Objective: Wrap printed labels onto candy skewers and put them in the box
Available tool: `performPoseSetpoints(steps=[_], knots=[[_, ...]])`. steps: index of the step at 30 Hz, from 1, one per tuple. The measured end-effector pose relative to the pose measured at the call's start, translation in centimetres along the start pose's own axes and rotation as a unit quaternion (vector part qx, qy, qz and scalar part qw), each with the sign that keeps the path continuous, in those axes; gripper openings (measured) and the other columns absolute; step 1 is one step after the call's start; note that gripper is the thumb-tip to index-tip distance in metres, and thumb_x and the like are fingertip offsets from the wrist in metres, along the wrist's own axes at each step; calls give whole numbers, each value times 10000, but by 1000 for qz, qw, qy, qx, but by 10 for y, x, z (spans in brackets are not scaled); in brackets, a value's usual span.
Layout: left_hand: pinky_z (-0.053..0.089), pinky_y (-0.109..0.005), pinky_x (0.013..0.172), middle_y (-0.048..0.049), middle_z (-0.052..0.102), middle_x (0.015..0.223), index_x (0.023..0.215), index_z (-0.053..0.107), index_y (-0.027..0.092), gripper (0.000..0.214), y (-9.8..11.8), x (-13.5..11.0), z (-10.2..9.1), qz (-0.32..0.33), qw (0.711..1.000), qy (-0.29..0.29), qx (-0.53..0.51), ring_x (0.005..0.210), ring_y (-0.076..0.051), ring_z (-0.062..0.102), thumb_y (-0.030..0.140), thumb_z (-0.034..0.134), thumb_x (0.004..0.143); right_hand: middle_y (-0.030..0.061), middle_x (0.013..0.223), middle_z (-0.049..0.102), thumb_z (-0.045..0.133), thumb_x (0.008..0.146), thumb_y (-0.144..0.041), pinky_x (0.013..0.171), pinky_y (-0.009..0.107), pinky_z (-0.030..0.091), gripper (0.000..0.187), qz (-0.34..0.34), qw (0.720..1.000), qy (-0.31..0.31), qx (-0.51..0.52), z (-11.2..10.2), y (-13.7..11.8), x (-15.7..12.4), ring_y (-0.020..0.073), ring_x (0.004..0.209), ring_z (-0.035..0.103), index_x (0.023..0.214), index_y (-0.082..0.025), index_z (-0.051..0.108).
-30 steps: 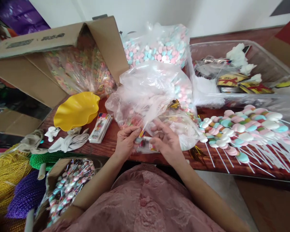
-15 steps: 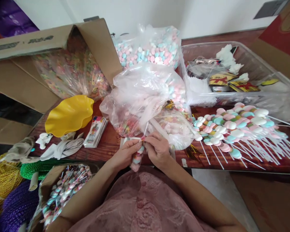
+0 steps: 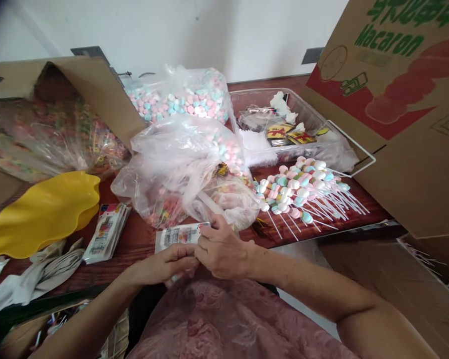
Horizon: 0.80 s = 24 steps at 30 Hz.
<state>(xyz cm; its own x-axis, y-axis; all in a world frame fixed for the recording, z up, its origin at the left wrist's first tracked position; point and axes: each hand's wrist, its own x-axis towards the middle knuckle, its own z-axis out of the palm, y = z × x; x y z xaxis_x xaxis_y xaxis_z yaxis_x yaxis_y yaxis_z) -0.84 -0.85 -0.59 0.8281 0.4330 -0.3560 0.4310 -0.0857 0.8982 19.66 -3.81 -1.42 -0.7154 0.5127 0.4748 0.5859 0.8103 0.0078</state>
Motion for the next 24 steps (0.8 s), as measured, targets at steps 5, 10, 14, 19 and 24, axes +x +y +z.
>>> performPoseSetpoints(steps=[5,10,14,19,24], knots=[[492,-407,817,-114,654,904,896,630,174,218,5,0,14,41,915,239,321,856,-240,597,215,416,905,65,764,657,519,870,-149,693,371,294,131,203,979,-15,22,8,-17,-3,207,783,533,815,-153,639],[400,-226,487,2,561,626,749,588,170,345,-4,-5,6,-98,986,76,-110,497,-111,468,470,483,884,50,950,696,485,955,-195,893,446,280,228,111,991,80,10,11,-28,-10,219,983,542,1104,-213,656],[331,-205,467,8,549,641,760,593,149,401,-13,-3,6,-157,963,-42,-213,483,-90,459,549,618,772,-2,632,567,447,919,-131,857,417,280,258,60,995,73,40,18,-28,-20,153,707,468,711,-171,594],[345,-241,605,-8,535,676,666,556,161,376,-7,1,29,-10,994,98,47,632,-123,454,419,472,925,2,617,570,442,909,-124,784,380,289,274,149,986,59,38,13,-33,-38,154,685,460,663,-178,551],[320,-236,607,8,484,636,622,511,163,380,-5,6,39,20,988,148,34,628,-117,427,364,442,937,38,798,685,581,921,-263,744,328,376,119,393,909,139,-29,-11,-7,-80,180,778,580,875,-203,672]])
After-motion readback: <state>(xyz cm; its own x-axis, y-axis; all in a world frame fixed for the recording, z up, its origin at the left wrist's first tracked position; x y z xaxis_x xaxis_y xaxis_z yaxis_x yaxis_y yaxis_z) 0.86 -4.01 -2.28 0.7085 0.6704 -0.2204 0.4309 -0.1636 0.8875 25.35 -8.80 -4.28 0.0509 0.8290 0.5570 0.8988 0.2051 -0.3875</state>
